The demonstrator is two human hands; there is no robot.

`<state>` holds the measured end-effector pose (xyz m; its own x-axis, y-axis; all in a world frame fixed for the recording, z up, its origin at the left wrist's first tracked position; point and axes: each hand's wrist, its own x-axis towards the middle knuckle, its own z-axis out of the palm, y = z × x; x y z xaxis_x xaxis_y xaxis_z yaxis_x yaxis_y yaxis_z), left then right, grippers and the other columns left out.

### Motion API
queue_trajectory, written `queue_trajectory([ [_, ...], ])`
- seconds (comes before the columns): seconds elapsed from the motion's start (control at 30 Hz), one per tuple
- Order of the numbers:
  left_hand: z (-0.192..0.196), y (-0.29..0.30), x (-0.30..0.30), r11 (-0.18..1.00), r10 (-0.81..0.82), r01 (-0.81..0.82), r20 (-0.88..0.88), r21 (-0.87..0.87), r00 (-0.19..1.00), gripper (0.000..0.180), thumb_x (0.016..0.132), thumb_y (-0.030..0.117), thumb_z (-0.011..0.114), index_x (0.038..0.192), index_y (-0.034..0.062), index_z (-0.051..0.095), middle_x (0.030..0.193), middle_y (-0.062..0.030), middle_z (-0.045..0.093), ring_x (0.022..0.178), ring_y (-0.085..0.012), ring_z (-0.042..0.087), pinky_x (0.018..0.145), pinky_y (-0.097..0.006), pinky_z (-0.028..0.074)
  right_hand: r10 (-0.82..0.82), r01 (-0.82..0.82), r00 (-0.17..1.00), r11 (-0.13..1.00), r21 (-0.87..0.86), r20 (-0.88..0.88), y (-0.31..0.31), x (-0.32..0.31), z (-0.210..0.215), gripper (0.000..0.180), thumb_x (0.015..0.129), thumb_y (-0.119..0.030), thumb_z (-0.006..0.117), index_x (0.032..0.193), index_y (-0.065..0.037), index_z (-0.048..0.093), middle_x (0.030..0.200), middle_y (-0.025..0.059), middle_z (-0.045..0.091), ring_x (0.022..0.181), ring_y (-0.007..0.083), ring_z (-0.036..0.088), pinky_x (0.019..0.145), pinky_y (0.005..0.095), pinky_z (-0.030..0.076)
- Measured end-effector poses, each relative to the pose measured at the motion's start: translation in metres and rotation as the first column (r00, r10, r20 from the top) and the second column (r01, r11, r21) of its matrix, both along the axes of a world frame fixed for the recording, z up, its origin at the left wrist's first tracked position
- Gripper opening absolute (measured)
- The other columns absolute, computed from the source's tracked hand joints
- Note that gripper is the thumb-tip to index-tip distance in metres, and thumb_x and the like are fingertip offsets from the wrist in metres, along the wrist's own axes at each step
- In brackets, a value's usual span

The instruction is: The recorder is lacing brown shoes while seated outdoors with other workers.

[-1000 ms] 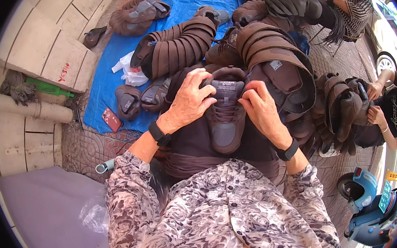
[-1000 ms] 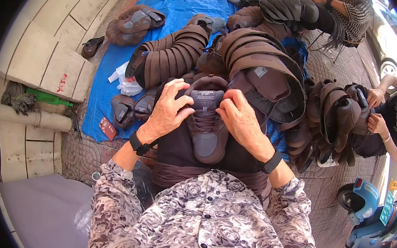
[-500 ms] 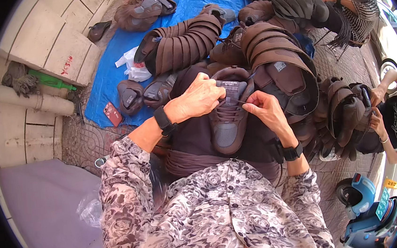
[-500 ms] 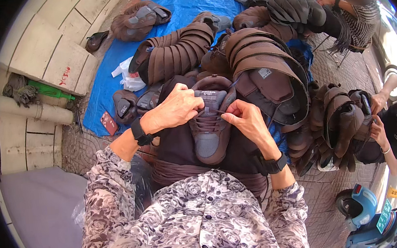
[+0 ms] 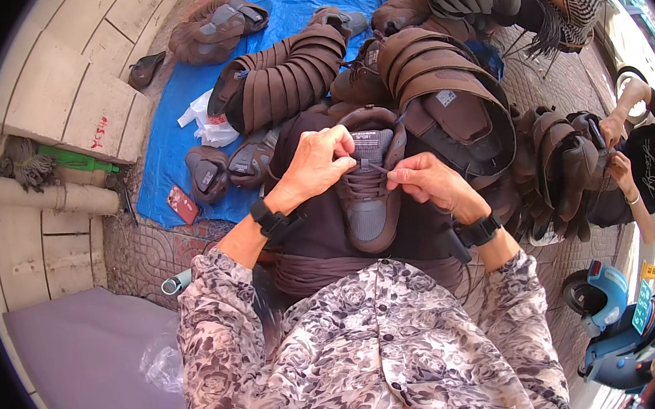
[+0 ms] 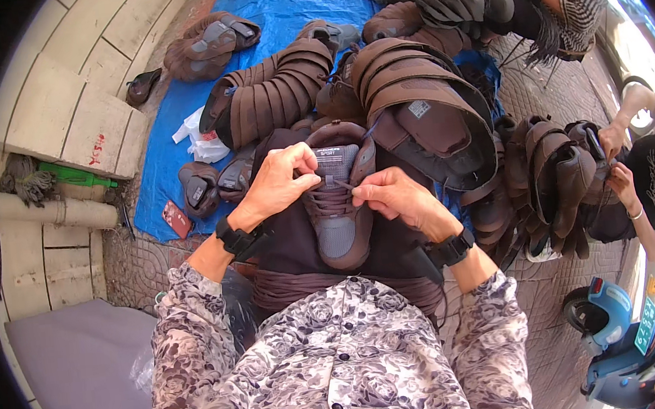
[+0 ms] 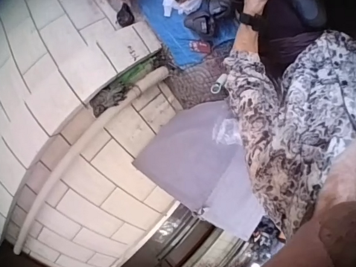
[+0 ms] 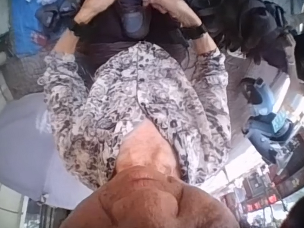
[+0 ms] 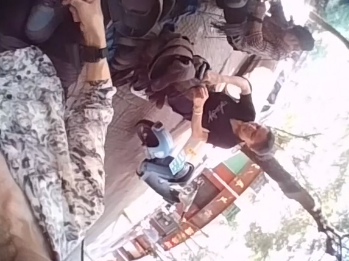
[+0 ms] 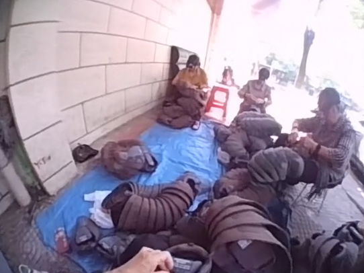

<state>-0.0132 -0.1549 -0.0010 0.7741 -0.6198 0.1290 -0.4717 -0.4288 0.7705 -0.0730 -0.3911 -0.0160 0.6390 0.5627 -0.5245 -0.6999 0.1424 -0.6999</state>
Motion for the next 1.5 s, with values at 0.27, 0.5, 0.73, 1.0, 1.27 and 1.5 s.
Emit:
queue_trajectory([
  [0.27,-0.006,-0.005,-0.013,0.993,0.111,-0.116,0.268,0.003,0.957,0.019,0.070,0.009,0.068,0.081,0.0107,0.052,0.073,-0.0004,0.055,0.073,-0.0202,0.055,0.072,-0.035,0.036,0.709,0.728,0.153,0.391,-0.564,0.689,0.023,-0.007,0.036,0.013,0.079,-0.010,0.061,0.069,-0.002,0.057,0.071,0.0103,0.060,0.067,0.0291,0.061,0.057,0.0368,0.048],
  [0.5,-0.017,0.011,-0.030,0.918,0.207,-0.202,-0.023,-0.340,0.978,0.039,0.076,0.006,0.069,0.109,0.0025,0.048,0.131,-0.0134,0.031,0.101,-0.0228,0.053,0.083,-0.036,0.050,0.256,0.559,0.537,0.606,-0.566,0.804,0.009,-0.008,0.044,0.013,0.080,-0.011,0.064,0.084,0.001,0.066,0.066,0.0156,0.062,0.056,0.0252,0.060,0.054,0.0314,0.045],
  [0.73,-0.003,0.048,-0.018,0.993,0.100,-0.118,-0.344,-0.031,0.934,0.023,0.083,0.021,0.064,0.076,-0.0005,0.064,0.060,-0.0021,0.058,0.057,-0.0079,0.053,0.054,-0.026,0.041,0.451,0.423,0.523,0.600,-0.679,0.724,-0.020,0.003,0.071,0.012,0.078,-0.012,0.064,0.080,0.000,0.065,0.063,0.0149,0.059,0.055,0.0257,0.059,0.054,0.0326,0.046],
  [1.0,0.020,0.164,-0.025,0.969,0.166,-0.131,-0.161,0.210,0.973,0.015,0.081,0.009,0.061,0.088,-0.0020,0.067,0.069,-0.0085,0.065,0.059,-0.0118,0.060,0.054,-0.026,0.046,0.559,0.581,0.506,0.342,-0.739,0.657,-0.115,-0.058,0.123,0.009,0.077,-0.004,0.059,0.085,0.002,0.060,0.070,0.0175,0.059,0.063,0.0321,0.059,0.057,0.0341,0.045],
  [1.27,-0.035,0.209,-0.036,0.876,0.124,-0.415,0.714,0.248,0.689,0.010,0.077,0.003,0.062,0.085,0.0030,0.067,0.070,-0.0063,0.062,0.055,-0.0201,0.055,0.054,-0.029,0.044,0.844,0.971,0.217,-0.134,-0.198,0.490,-0.104,-0.110,0.087,0.027,0.069,0.000,0.061,0.095,-0.009,0.063,0.070,0.0048,0.044,0.072,0.0222,0.048,0.068,0.0335,0.038],
  [1.5,-0.075,0.173,0.031,0.864,0.465,-0.501,0.287,0.060,0.837,0.017,0.081,0.012,0.059,0.092,0.0012,0.066,0.083,-0.0174,0.066,0.077,-0.0293,0.066,0.071,-0.035,0.050,0.778,0.953,0.188,0.003,-0.304,0.599,-0.062,-0.090,0.040,0.018,0.073,-0.005,0.063,0.091,-0.006,0.060,0.072,0.0047,0.058,0.074,0.0214,0.056,0.072,0.0346,0.043],
])
